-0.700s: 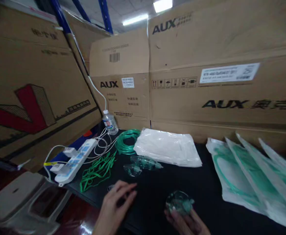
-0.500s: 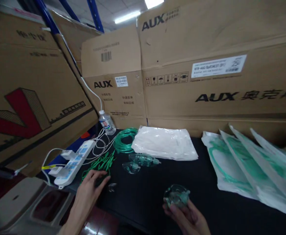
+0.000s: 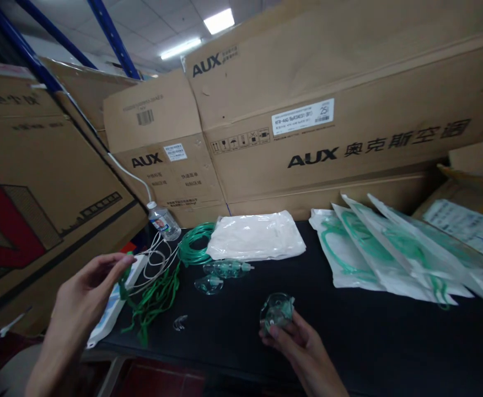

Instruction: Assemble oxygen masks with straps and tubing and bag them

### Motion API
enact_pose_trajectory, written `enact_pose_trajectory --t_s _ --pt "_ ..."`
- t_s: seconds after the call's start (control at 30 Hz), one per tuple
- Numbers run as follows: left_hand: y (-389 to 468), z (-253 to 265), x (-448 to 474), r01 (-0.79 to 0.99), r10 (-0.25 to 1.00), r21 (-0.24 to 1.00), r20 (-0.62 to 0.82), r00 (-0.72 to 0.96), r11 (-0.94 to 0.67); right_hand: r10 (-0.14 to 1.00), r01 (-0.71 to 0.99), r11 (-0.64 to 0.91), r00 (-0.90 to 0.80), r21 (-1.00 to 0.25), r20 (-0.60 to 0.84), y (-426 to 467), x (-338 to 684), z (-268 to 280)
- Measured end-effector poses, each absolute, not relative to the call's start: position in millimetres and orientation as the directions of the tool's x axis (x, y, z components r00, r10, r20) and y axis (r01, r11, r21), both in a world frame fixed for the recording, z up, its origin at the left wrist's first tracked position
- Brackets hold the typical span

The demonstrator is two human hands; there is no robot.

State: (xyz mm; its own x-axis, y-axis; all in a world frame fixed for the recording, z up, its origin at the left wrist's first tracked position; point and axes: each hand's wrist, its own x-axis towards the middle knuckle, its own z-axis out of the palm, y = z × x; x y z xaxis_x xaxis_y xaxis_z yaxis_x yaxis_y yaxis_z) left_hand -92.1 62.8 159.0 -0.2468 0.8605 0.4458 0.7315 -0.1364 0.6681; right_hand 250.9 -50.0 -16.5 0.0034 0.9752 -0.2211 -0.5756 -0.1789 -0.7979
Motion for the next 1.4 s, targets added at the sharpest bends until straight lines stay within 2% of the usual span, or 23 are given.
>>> enact_pose_trajectory --t_s 0.13,0.3,0.4,0.5,0.57,0.63,0.7,0.8,0.97,1.1,1.4 --pt "64 194 -59 0.526 0.853 0.814 0.44 -0.282 -0.246 0.978 -0.626 -0.132 0.045 -0.768 -0.204 -51 249 -18" --pt "57 210 -13 0.386 0.841 0.809 0.524 -0.131 -0.444 0.973 -0.623 -0.089 0.112 -0.777 -0.202 -51 255 -16" --pt "44 196 17 0.382 0.846 0.763 0.52 0.114 -0.521 0.968 -0.603 -0.053 0.165 -0.796 -0.189 -54 268 -12" --pt "29 150 48 0.43 0.739 0.61 0.457 0.494 -0.665 0.954 -0.582 -0.016 0.235 -0.813 -0.187 -63 287 -6" --pt "21 107 63 0.419 0.636 0.526 0.345 0.69 -0.74 0.941 -0.557 -0.011 0.274 -0.83 -0.197 -70 300 -1" --pt "15 64 71 0.442 0.59 0.478 0.218 0.777 -0.759 0.935 -0.535 -0.023 0.287 -0.844 -0.207 -78 309 2" --pt "11 32 73 0.473 0.594 0.46 0.161 0.788 -0.752 0.935 -0.529 -0.042 0.278 -0.848 -0.219 -84 315 3" --pt "8 12 70 0.545 0.659 0.45 0.14 0.739 -0.707 0.935 -0.516 -0.068 0.265 -0.854 -0.234 -87 316 4" --pt "6 21 70 0.664 0.751 0.399 0.106 0.652 -0.633 0.937 -0.446 -0.096 0.262 -0.89 -0.232 -82 313 5" --pt "6 26 78 0.729 0.801 0.35 0.127 0.585 -0.588 0.936 -0.452 -0.106 0.256 -0.886 -0.242 -80 313 5" --pt "18 24 86 0.796 0.837 0.258 0.139 0.53 -0.547 0.943 -0.465 -0.093 0.244 -0.881 -0.228 -78 316 4"
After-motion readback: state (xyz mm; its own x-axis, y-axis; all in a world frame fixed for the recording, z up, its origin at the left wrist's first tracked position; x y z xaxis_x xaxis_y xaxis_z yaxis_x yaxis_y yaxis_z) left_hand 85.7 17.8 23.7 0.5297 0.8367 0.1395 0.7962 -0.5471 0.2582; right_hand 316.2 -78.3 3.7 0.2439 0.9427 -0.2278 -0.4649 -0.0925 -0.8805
